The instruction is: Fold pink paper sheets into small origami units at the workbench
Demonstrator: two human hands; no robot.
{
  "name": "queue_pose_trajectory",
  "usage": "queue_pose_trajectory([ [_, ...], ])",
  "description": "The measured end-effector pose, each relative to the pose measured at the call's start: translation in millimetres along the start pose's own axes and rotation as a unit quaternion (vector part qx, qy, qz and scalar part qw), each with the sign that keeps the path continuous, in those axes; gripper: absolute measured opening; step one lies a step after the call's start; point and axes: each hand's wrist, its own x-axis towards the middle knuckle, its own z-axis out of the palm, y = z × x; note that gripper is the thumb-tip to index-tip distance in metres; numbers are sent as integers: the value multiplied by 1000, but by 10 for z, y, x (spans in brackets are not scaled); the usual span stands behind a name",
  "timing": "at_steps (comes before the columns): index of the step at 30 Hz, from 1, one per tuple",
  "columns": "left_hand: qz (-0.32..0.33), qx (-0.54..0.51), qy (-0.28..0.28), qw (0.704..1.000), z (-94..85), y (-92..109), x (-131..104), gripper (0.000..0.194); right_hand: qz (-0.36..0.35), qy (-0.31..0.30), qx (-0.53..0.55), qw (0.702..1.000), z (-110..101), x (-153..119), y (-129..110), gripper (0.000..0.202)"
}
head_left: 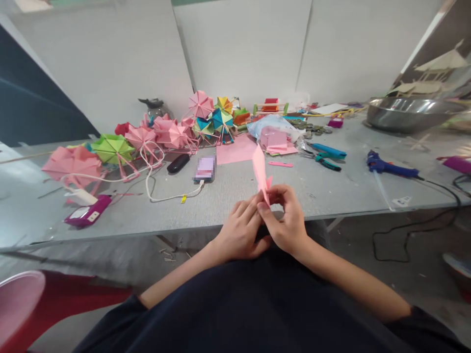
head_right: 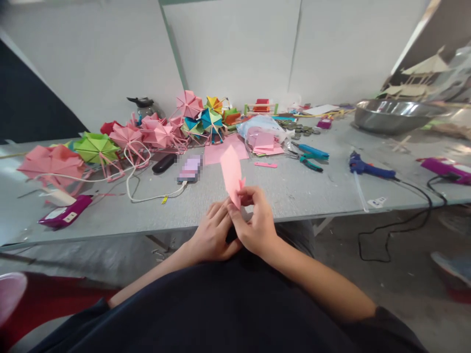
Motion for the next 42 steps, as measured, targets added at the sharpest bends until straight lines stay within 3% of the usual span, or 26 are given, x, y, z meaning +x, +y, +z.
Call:
queue_pose_trajectory([
  [2, -11, -28, -67, 997, -65, -10, 6, 80, -72, 6, -86, 994, -83, 97, 64, 9],
  [4, -42, -40, -91, 994, -163, -44, -25, 78, -162, -12, -174, 971, -164, 192, 141, 11],
  [7, -156, -64, -32, 985, -316, -160, -168, 24, -278, -97, -254, 921, -231, 269, 257, 19],
  [8, -205, -71, 3, 976, -356, -213, -233, 11, -294, -132, -268, 908, -236, 273, 285, 22],
  [10, -295, -80, 68, 950, -419, -322, -363, 16, -283, -203, -280, 894, -238, 266, 312, 27],
  [13, -358, -138, 60, 922, -485, -436, -471, 31, -207, -301, -260, 894, -273, 262, 274, 26],
  [16, -363, -143, 5, 921, -534, -443, -426, 48, -142, -359, -225, 895, -358, 295, 189, 15],
  [19, -366, -110, -20, 924, -557, -389, -316, 48, -109, -382, -219, 891, -403, 325, 137, 12],
  [25, -352, -194, -18, 915, -559, -450, -350, 55, -72, -337, -256, 903, -227, 291, 179, 22],
  [27, -312, -230, -38, 921, -577, -502, -406, 47, -62, -331, -264, 904, -172, 289, 181, 21],
  [31, -239, -249, -72, 936, -608, -503, -431, 33, -59, -377, -241, 893, -168, 339, 156, 13],
  [34, -204, -247, -63, 945, -593, -434, -377, 30, -68, -408, -223, 883, -192, 404, 159, 8],
  [38, -186, -230, -43, 954, -521, -346, -297, 28, -69, -423, -201, 881, -175, 462, 193, 5],
  [42, -218, -201, -29, 955, -427, -309, -245, 22, -60, -415, -171, 891, -147, 455, 216, 6],
])
